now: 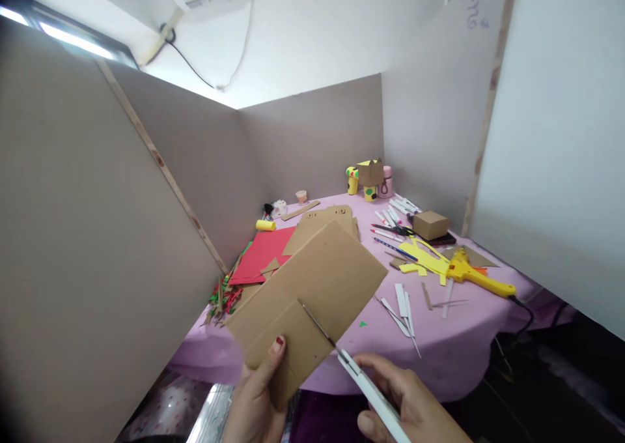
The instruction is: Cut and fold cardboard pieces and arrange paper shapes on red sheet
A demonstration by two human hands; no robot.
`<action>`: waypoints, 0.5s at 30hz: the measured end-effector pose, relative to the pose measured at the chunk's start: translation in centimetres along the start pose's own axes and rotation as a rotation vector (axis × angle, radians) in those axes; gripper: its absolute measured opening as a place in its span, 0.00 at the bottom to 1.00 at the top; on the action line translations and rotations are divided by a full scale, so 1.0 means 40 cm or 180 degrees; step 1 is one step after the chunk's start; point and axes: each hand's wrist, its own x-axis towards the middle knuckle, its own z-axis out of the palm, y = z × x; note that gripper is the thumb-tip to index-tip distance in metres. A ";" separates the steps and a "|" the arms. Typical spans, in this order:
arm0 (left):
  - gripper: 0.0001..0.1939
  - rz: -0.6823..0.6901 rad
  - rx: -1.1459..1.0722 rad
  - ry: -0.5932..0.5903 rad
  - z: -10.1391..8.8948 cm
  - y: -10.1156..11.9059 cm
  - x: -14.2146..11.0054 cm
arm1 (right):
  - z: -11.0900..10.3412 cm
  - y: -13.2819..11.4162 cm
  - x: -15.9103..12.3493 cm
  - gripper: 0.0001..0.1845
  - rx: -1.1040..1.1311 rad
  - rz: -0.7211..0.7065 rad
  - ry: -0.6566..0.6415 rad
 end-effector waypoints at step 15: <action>0.30 -0.0085 -0.0042 -0.0163 -0.010 -0.005 -0.001 | -0.005 -0.054 0.006 0.32 -0.0133 -0.0076 -0.0058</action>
